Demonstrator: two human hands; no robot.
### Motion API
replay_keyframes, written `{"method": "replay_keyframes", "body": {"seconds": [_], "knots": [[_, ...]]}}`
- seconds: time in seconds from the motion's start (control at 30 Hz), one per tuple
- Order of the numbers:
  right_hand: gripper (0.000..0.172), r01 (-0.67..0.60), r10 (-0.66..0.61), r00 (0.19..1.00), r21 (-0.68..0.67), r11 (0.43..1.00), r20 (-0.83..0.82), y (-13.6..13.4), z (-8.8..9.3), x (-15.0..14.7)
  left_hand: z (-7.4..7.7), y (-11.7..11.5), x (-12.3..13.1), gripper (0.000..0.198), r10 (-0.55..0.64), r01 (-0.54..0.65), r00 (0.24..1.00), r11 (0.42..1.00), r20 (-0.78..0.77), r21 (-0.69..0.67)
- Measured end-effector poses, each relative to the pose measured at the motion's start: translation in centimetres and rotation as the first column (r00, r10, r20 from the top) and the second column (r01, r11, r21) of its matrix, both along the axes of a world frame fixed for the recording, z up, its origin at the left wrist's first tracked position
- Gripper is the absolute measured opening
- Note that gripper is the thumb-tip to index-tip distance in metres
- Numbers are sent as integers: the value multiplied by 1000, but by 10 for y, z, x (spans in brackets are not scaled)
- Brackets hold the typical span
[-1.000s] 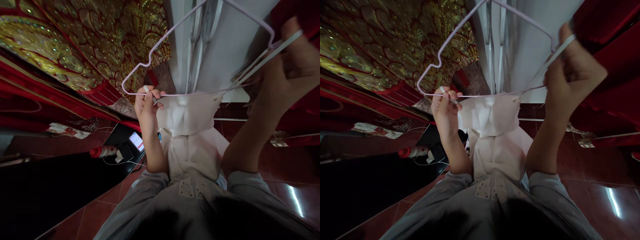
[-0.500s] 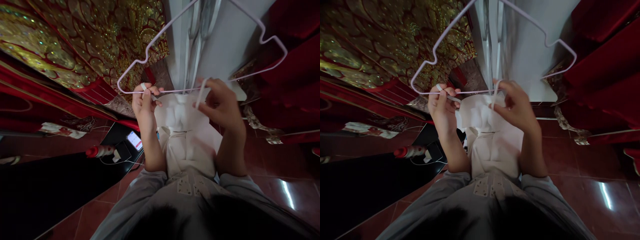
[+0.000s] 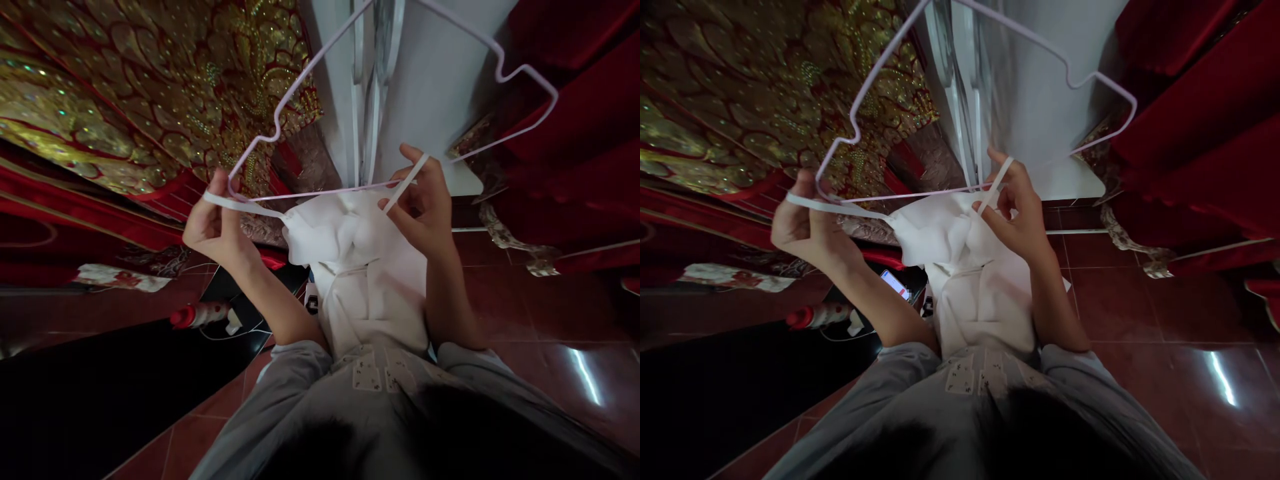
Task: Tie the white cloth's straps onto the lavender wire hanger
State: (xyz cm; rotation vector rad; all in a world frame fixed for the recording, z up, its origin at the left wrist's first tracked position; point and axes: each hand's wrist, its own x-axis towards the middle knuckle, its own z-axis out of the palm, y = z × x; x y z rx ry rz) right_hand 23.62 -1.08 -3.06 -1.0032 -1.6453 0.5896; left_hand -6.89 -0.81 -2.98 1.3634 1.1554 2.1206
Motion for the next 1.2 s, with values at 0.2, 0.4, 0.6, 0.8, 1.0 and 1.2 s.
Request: {"method": "replay_keyframes", "body": {"seconds": [0.2, 0.4, 0.6, 0.8, 1.0, 1.2], "knots": [[73, 31, -30, 999, 27, 999, -27, 1, -4, 0, 65, 6, 27, 26, -317, 285, 923, 944, -220, -166], [76, 30, -29, 999, 40, 999, -43, 0, -8, 8, 74, 16, 28, 13, -411, 356, 885, 900, -219, -253], [79, -12, 18, 997, 66, 998, -78, 0, -9, 1, 21, 18, 53, 22, -237, 239, 930, 971, 280, 29], [65, 222, -190, 969, 220, 950, -156, 15, -12, 22, -2, 11, 82, 42, -271, 303, 904, 952, 331, -49], [27, 511, -296, 824, 408, 756, -483, 56, -3, 108, 3, 11, 67, 45, -254, 272, 933, 962, 254, -35], [24, 452, -313, 845, 265, 852, -433, 66, 19, 119, 5, 12, 70, 33, -274, 286, 917, 958, 289, 0]]}}
